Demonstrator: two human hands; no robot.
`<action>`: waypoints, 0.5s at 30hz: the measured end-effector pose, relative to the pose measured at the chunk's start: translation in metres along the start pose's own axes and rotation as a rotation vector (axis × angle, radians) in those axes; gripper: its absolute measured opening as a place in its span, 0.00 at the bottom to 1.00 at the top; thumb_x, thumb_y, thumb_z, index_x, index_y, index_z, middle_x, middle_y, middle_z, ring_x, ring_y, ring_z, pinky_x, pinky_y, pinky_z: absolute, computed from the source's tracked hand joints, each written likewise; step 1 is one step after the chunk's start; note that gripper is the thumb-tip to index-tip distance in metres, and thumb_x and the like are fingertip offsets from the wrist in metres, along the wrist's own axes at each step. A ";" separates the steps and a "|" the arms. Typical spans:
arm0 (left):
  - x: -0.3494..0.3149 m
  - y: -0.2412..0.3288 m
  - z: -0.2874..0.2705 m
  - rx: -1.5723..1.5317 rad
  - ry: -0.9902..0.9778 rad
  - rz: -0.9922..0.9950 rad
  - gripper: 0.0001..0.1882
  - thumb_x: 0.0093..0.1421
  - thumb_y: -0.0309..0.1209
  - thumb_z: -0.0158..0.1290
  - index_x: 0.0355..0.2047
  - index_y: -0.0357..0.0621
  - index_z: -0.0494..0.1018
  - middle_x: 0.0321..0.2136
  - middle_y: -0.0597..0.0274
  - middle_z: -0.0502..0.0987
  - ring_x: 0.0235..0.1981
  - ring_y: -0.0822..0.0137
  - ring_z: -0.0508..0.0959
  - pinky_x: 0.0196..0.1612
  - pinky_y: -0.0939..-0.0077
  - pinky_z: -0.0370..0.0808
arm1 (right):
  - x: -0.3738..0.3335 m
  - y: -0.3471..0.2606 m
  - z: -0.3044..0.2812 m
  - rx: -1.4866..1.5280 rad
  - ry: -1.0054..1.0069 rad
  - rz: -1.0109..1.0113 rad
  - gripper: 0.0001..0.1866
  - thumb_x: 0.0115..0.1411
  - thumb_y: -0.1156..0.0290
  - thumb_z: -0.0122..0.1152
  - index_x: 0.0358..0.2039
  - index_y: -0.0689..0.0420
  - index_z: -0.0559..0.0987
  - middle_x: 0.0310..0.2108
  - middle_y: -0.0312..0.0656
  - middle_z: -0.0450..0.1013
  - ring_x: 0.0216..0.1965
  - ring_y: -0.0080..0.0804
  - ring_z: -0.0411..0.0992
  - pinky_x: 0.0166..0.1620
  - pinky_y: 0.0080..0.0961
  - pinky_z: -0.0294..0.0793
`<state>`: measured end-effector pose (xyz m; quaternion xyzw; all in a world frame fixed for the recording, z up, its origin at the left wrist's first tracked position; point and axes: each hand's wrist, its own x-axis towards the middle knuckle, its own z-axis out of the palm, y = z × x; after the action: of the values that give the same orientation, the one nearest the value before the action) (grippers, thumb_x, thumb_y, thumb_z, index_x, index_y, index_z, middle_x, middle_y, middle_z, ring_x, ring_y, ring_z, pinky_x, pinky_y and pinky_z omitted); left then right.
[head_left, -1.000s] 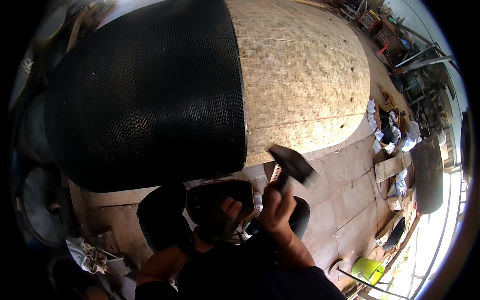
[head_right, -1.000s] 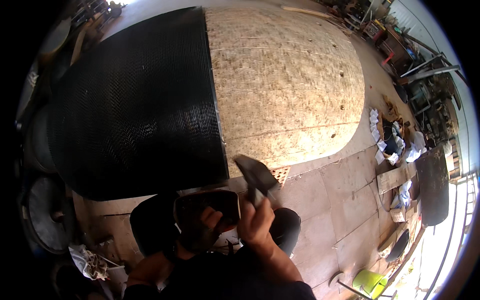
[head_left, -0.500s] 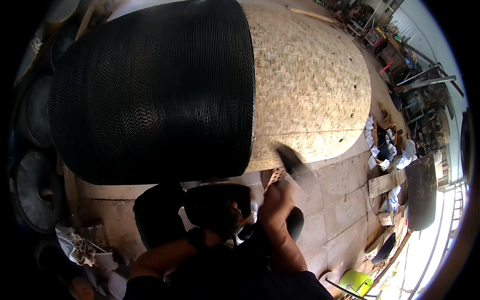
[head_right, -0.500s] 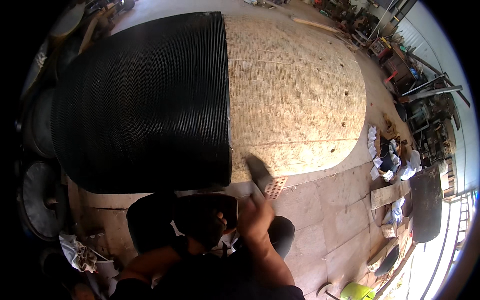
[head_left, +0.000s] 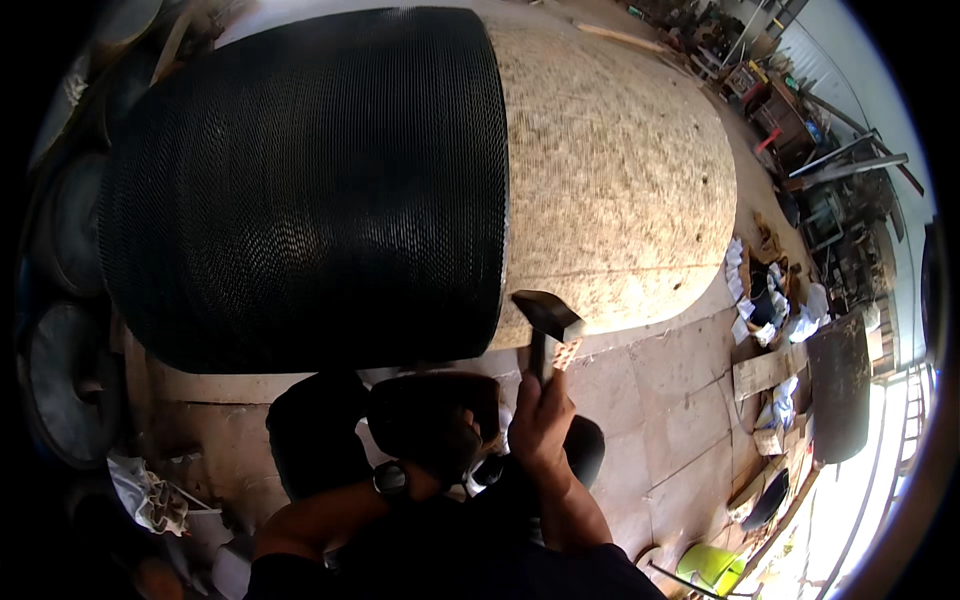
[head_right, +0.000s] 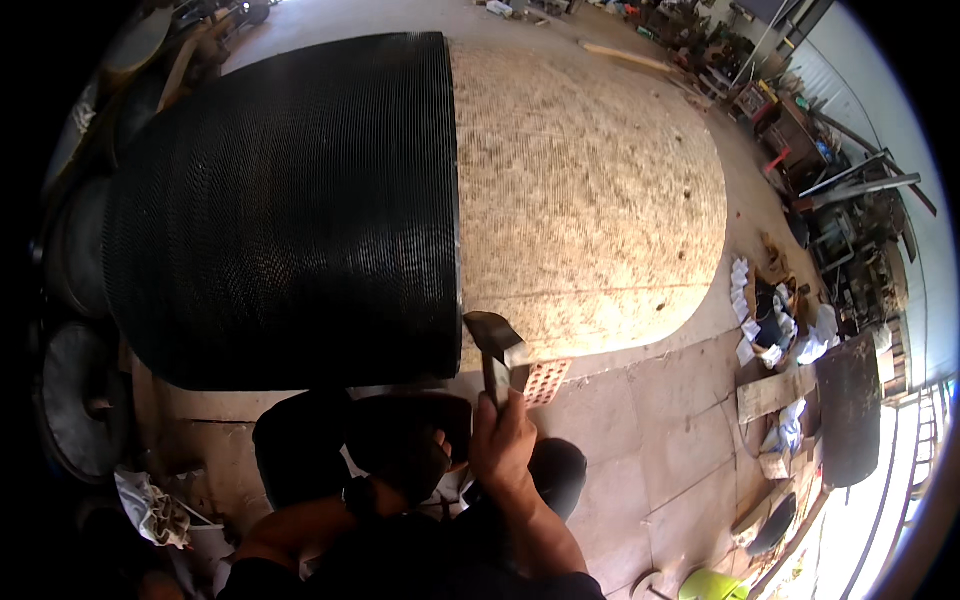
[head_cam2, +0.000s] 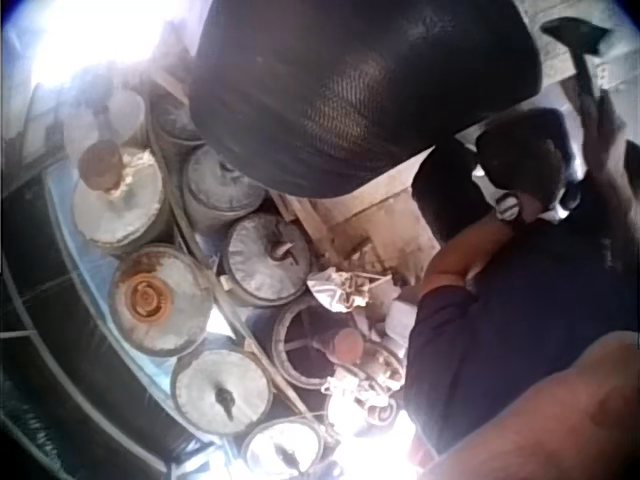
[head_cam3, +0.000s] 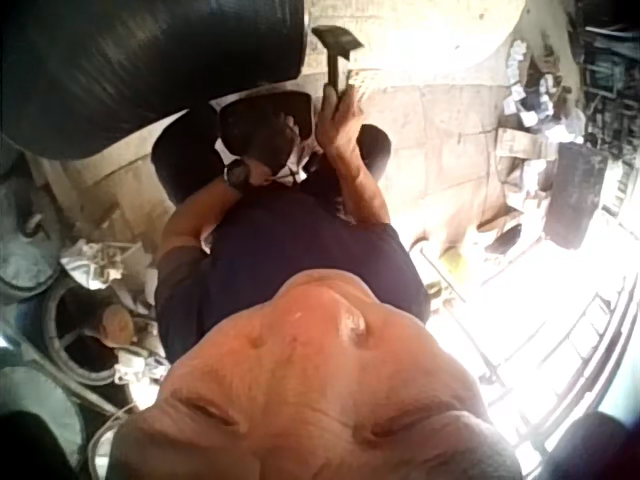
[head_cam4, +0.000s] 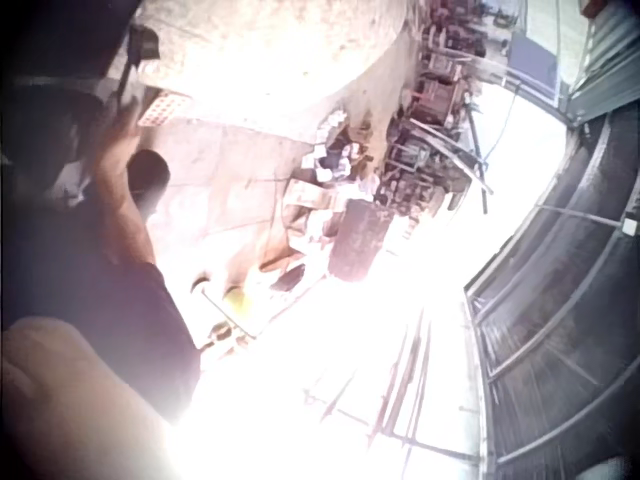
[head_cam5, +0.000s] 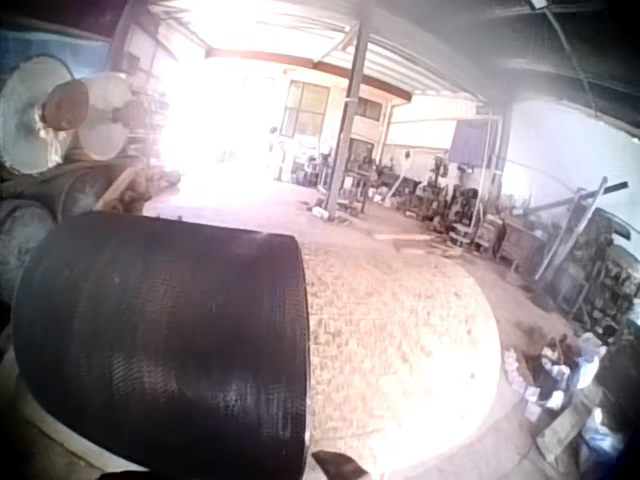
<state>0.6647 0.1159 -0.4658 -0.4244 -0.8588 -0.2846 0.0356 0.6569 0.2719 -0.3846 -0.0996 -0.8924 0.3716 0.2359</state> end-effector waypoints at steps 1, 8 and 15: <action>-0.003 0.002 0.005 0.108 -0.093 -0.026 0.10 0.62 0.27 0.48 0.34 0.34 0.77 0.34 0.50 0.78 0.39 0.55 0.77 0.45 0.58 0.74 | -0.010 0.002 -0.002 0.041 0.005 0.026 0.11 0.65 0.72 0.56 0.44 0.64 0.70 0.22 0.57 0.74 0.24 0.63 0.75 0.25 0.46 0.74; 0.005 0.009 -0.014 0.114 -0.323 0.026 0.10 0.63 0.27 0.48 0.33 0.35 0.78 0.33 0.49 0.77 0.38 0.55 0.77 0.43 0.60 0.75 | 0.013 0.016 -0.004 0.421 -0.176 0.437 0.20 0.72 0.54 0.49 0.35 0.61 0.69 0.17 0.39 0.71 0.15 0.32 0.70 0.19 0.32 0.66; 0.009 0.005 -0.023 0.215 -0.317 0.048 0.10 0.63 0.27 0.48 0.33 0.35 0.78 0.33 0.49 0.77 0.38 0.55 0.77 0.42 0.62 0.75 | 0.005 0.001 0.008 0.277 -0.128 0.215 0.19 0.74 0.58 0.44 0.32 0.60 0.70 0.16 0.34 0.67 0.16 0.22 0.64 0.20 0.22 0.62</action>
<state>0.6586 0.1131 -0.4419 -0.4781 -0.8688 -0.1198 -0.0482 0.6485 0.2694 -0.3881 -0.1369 -0.8301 0.5196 0.1490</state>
